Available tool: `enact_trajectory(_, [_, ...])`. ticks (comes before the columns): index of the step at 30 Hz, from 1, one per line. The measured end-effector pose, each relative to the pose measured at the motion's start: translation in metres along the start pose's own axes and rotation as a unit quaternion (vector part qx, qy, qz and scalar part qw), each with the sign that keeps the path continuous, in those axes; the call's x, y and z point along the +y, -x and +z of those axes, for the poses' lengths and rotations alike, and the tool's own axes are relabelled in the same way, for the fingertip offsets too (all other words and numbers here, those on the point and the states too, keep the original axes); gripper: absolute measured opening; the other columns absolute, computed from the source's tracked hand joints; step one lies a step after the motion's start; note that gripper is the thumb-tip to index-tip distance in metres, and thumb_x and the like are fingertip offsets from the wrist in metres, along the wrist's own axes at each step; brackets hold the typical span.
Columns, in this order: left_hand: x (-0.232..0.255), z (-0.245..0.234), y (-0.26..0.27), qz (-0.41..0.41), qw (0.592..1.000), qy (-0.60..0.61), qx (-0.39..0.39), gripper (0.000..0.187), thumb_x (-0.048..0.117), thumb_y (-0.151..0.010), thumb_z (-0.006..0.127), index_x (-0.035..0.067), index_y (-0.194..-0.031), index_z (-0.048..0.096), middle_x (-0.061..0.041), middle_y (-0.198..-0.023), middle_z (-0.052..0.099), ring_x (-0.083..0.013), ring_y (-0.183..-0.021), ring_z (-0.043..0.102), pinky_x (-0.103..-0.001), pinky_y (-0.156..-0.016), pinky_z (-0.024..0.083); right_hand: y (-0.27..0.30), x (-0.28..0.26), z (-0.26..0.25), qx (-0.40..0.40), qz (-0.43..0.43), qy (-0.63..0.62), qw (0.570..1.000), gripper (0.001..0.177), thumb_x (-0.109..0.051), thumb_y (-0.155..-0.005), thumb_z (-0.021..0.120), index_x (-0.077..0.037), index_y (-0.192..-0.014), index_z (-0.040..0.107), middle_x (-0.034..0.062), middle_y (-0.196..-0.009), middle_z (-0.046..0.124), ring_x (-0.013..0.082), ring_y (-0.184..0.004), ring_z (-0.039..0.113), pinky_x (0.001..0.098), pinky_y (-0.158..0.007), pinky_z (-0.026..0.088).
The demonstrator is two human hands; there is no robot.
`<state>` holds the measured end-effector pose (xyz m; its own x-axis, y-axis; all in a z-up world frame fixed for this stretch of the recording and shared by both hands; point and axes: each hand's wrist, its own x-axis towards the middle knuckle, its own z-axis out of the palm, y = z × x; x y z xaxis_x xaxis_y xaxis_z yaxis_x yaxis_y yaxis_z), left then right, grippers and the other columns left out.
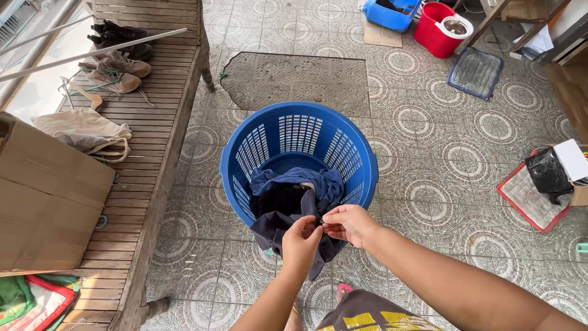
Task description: The person takes a dark shirt from a blue laundry basket, buttons it, places it on a hanger, and hangs it on a clothesline. They then take a blue shirt, place it on a hanger, and hang it on the same line. Finally, they fold a pair of dark shorts and place them back in the basket.
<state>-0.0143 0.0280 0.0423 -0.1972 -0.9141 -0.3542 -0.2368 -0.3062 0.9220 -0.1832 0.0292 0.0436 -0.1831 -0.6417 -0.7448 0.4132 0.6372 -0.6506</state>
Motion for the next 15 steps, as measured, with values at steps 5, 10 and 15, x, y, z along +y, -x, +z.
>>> enact_trajectory(5, [0.003, 0.004, -0.008, 0.03, 0.999, 0.011, -0.001, 0.027, 0.028, -0.085, 0.082, 0.013, -0.106, 0.074, 0.005, -0.083, 0.069, -0.0065, -0.07, 0.057, -0.023, -0.069, 0.051, 0.002, -0.009, 0.0, -0.007, -0.026, 0.015, 1.0, 0.008, 0.002, -0.086, 0.077, -0.002, -0.09, 0.071, 0.0161, -0.083, 0.075, 0.0253, -0.075, 0.072, 0.0348, -0.072, 0.061])
enact_trajectory(10, [0.028, -0.003, 0.001, 0.06, 0.998, -0.021, -0.013, 0.013, 0.019, -0.09, 0.077, 0.015, -0.101, 0.072, 0.007, -0.086, 0.07, -0.0082, -0.069, 0.055, -0.025, -0.069, 0.05, -0.002, -0.009, -0.001, -0.01, -0.051, -0.014, 0.999, 0.016, 0.007, -0.083, 0.077, -0.002, -0.093, 0.068, 0.0152, -0.083, 0.073, 0.027, -0.076, 0.072, 0.0365, -0.076, 0.064])
enact_trajectory(15, [0.023, -0.005, -0.01, 0.251, 0.946, -0.202, -0.038, 0.027, 0.014, -0.084, 0.062, 0.015, -0.11, 0.069, -0.002, -0.097, 0.073, -0.0224, -0.08, 0.068, -0.034, -0.072, 0.053, 0.004, -0.003, 0.002, 0.003, -0.104, -0.002, 0.995, 0.006, 0.009, -0.081, 0.072, 0.005, -0.085, 0.072, 0.0168, -0.081, 0.073, 0.0263, -0.075, 0.073, 0.0382, -0.078, 0.066])
